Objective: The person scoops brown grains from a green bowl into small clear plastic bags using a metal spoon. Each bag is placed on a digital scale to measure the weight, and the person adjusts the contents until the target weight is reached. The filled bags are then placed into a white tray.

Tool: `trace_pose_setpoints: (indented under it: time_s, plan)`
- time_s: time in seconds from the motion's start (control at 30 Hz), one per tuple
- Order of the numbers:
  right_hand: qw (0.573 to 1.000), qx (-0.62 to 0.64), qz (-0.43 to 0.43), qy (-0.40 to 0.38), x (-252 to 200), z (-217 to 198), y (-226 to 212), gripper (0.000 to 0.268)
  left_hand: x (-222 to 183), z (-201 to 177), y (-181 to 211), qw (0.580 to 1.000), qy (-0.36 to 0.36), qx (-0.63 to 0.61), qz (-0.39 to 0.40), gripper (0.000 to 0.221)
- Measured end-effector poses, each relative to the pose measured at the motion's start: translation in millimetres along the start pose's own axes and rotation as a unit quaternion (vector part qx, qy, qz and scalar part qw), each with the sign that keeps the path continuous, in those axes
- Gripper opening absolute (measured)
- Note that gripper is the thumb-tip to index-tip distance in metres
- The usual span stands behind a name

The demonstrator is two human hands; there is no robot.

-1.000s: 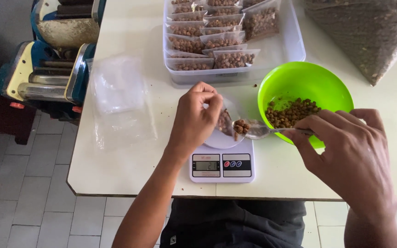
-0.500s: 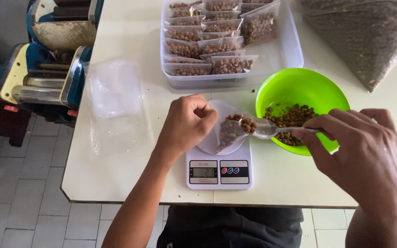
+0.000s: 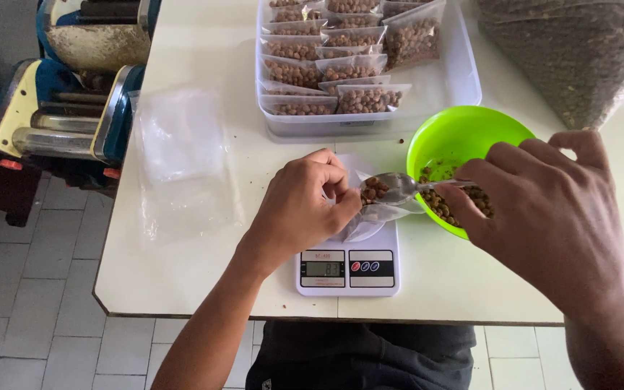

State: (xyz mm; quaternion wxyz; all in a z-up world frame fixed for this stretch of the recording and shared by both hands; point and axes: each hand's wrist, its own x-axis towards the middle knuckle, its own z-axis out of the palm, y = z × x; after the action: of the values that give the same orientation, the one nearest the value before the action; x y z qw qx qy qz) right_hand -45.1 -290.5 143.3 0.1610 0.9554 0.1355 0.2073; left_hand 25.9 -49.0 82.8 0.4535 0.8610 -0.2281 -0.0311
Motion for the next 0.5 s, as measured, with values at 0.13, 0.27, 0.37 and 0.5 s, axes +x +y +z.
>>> trace_pose_setpoints:
  time_s: [0.13,0.27,0.37,0.5]
  plan:
    - [0.998,-0.042,-0.035,0.02,6.1,-11.2,-9.4,0.036,1.6,0.7,-1.1,1.0,0.013,-0.003,-0.011,0.033]
    - [0.996,-0.046,-0.07,0.01,12.6,-20.6,-19.8,0.028,4.3,7.3,-6.8,0.999,0.032,-0.008,-0.017,0.031]
    - [0.994,-0.065,-0.093,0.002,16.0,-21.5,-24.0,0.028,5.1,8.0,-7.1,0.999,0.033,0.001,-0.018,0.033]
    - [0.99,-0.082,-0.113,0.027,17.6,-12.5,-29.0,0.021,2.8,6.2,-5.3,0.999,0.027,-0.004,-0.02,0.033]
